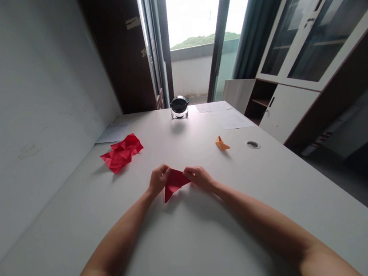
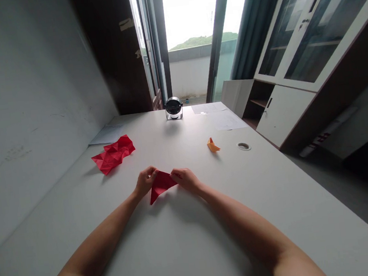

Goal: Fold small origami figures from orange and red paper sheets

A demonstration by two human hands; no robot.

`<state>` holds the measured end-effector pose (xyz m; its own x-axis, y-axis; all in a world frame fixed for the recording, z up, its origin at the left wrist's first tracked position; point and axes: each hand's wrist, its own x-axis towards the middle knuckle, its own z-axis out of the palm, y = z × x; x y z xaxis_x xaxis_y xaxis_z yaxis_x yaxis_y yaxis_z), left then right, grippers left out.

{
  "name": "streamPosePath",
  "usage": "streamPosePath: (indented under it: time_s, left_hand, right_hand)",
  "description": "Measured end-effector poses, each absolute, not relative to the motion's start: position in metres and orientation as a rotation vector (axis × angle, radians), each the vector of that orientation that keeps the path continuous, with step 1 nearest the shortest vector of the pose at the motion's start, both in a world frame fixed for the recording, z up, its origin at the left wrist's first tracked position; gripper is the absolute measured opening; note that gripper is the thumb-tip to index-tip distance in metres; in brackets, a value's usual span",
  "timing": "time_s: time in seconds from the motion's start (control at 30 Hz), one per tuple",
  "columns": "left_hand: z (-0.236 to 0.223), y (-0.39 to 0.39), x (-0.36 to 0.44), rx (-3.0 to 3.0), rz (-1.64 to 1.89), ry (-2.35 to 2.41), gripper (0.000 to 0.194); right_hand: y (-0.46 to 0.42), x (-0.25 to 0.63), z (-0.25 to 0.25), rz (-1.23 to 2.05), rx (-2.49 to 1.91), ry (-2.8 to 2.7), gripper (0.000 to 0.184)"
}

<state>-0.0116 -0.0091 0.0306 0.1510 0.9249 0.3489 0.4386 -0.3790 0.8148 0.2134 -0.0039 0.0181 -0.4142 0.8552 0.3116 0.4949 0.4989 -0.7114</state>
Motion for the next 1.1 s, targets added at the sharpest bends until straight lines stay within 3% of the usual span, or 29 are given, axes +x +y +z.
streamPosePath:
  time_s: [0.47,0.73,1.1]
  left_hand:
    - [0.018,0.002,-0.019,1.675,1.283,1.352,0.034]
    - [0.01,0.005,-0.012,1.646,1.05,1.051,0.031]
    - [0.009,0.009,-0.018,1.58,1.113,1.136,0.034]
  right_hand:
    - [0.004,0.221,0.018,0.694,-1.176,-1.785,0.035]
    - [0.008,0.222,0.017,0.867,-1.122,-1.604,0.04]
    - [0.005,0.222,0.023,1.178,-0.861,-1.526,0.042]
